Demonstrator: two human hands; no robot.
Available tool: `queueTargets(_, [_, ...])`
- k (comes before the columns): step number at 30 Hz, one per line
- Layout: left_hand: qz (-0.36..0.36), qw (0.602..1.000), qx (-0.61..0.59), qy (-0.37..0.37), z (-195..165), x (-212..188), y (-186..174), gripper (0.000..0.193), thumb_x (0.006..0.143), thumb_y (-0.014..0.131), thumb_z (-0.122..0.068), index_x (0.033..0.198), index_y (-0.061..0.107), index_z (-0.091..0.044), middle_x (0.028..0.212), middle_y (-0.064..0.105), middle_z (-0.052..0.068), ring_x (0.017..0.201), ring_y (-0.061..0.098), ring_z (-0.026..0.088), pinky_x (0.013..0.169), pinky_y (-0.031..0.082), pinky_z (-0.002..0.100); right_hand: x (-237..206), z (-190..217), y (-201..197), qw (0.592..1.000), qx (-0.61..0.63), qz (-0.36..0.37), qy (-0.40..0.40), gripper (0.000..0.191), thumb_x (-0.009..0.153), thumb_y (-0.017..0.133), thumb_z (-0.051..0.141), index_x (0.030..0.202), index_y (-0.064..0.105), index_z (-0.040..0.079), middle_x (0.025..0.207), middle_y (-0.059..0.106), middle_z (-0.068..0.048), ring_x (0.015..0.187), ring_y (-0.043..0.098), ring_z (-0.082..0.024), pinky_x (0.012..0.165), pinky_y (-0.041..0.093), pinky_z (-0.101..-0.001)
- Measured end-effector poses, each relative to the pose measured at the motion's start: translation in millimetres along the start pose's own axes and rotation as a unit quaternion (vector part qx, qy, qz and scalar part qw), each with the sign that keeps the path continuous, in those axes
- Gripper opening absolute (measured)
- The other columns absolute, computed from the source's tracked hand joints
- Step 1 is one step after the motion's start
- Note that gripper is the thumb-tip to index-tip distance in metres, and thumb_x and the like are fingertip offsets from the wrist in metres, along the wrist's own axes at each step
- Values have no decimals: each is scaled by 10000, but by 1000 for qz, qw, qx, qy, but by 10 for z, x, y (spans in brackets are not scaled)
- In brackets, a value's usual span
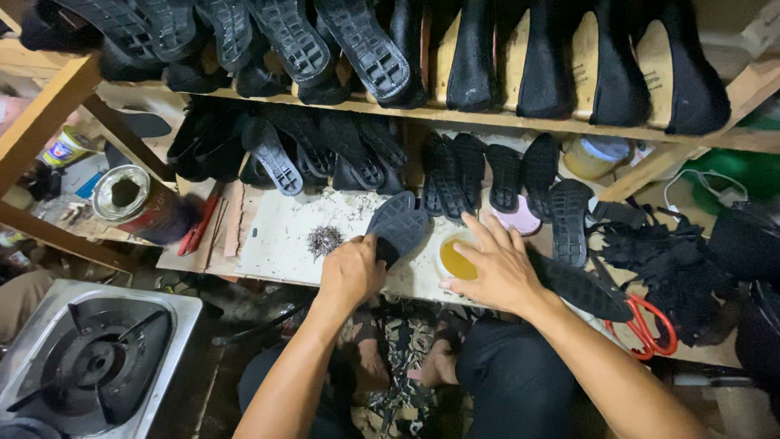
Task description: The person sits on the floor of a shoe workshop and applies yellow glue from a small bowl onto rubber shoe soles, spreading it over the sole surface by hand, then places the coated soles on a rack. The person repeats this for several soles one at a time.
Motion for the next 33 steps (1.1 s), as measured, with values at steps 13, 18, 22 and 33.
queueTargets(13, [-183, 975, 34, 125, -176, -155, -201, 691, 709, 807, -321, 1265, 616, 45, 1286, 634, 297, 1171, 608, 437, 966, 480, 485, -340, -72, 12, 997, 39, -61, -24, 614, 658, 844, 432, 1140, 760, 62, 1571, 379, -196, 1459, 280, -436, 1121, 251, -619])
queueTargets(18, [-133, 978, -78, 142, -419, -229, -245, 551, 819, 765, -278, 1262, 639, 26, 1366, 600, 256, 1301, 528, 424, 1077, 428, 470, -473, -52, 76, 991, 104, -89, 10, 310, 731, 835, 317, 870, 729, 61, 1422, 558, -151, 1409, 430, -387, 1131, 342, -519])
queueTargets(22, [-126, 972, -114, 165, -596, -301, -276, 496, 844, 745, -249, 1250, 659, 22, 1348, 625, 220, 1312, 534, 418, 1078, 434, 474, -528, -103, 73, 982, 155, -110, -3, 274, 715, 852, 275, 782, 695, 60, 1370, 592, -176, 1365, 467, -373, 1110, 365, -482])
queueTargets(33, [-27, 949, -287, 129, -734, -857, -237, 429, 873, 738, -235, 1223, 691, 10, 1306, 675, 203, 1285, 594, 365, 1077, 448, 436, -610, -1035, 149, 994, 25, -36, 101, 688, 700, 877, 235, 1332, 646, 88, 1393, 584, -137, 1298, 519, -353, 1030, 382, -508])
Point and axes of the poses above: each hand's wrist, its own x-axis towards the middle knuckle, its own y-axis out of the palm, z = x × y, the point moved 1 cm from there along x, towards the middle knuckle
